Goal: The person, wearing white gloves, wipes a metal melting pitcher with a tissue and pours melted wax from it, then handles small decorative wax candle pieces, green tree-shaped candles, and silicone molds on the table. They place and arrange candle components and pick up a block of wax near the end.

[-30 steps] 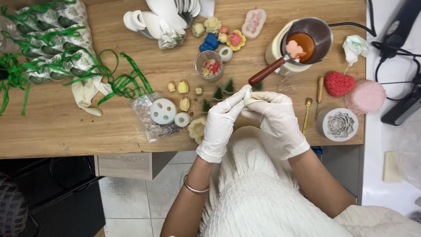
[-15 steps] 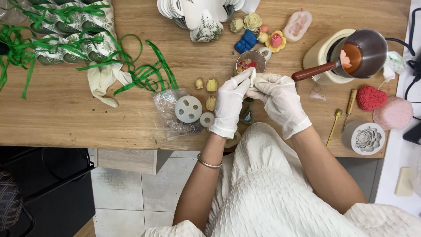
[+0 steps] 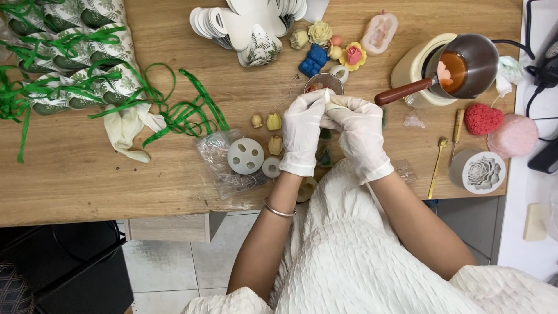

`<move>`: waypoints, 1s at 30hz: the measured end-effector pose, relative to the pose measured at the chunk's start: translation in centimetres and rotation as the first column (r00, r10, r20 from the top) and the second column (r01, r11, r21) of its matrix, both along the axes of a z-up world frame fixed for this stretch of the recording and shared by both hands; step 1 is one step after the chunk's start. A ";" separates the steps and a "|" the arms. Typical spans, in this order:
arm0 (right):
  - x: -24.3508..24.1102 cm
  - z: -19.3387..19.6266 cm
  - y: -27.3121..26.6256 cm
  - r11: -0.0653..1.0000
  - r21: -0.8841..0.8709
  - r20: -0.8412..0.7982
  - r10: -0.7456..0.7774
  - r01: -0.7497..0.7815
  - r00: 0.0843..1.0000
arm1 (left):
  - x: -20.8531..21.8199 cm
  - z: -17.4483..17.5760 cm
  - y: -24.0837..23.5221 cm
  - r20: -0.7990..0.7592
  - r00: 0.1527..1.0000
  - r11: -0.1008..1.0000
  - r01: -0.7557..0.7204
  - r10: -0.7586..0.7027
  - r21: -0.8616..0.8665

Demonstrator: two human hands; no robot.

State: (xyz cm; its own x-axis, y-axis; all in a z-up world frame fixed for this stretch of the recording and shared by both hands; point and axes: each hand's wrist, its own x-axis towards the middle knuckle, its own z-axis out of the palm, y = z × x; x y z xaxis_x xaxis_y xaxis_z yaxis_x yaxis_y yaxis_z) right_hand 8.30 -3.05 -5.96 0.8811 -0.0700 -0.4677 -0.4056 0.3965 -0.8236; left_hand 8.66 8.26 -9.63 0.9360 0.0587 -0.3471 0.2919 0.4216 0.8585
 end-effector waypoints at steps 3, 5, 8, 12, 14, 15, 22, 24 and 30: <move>0.1 0.0 -0.4 0.998 0.052 0.033 0.028 -0.030 0.999 | 0.4 0.1 0.2 -0.104 0.993 0.993 -0.074 0.065 -0.093; 0.5 1.1 -0.5 0.973 0.224 -0.057 0.062 -0.047 0.996 | 0.7 0.8 0.6 -0.180 0.983 0.973 -0.083 0.044 -0.216; 0.4 0.0 -1.3 0.947 0.319 -0.059 0.055 -0.034 0.997 | 0.3 1.1 1.3 -0.216 0.975 0.960 -0.018 -0.044 -0.279; 0.3 -0.3 -2.1 0.906 0.424 -0.122 0.081 -0.022 0.989 | 0.7 4.2 2.4 -0.150 0.977 0.942 0.098 -0.153 -0.321; 0.2 0.0 -2.1 0.798 0.602 -0.183 0.124 0.012 0.975 | 0.8 4.3 2.7 -0.058 0.973 0.911 0.188 -0.224 -0.366; 0.1 -0.3 -2.1 0.798 0.602 -0.184 0.128 0.009 0.974 | 0.7 2.9 2.7 -0.060 0.974 0.913 0.183 -0.220 -0.366; 0.3 1.7 -1.7 0.935 0.342 -0.160 0.152 -0.090 0.975 | 0.8 0.2 3.0 0.102 0.983 0.926 0.181 -0.155 -0.330; 0.2 1.5 -2.0 0.945 0.314 -0.189 0.159 -0.094 0.969 | 0.8 0.6 3.0 0.103 0.982 0.919 0.185 -0.158 -0.349; 0.1 2.1 -1.6 0.956 0.282 -0.173 0.138 -0.085 0.975 | 0.8 1.1 2.7 0.156 0.974 0.942 0.202 -0.164 -0.267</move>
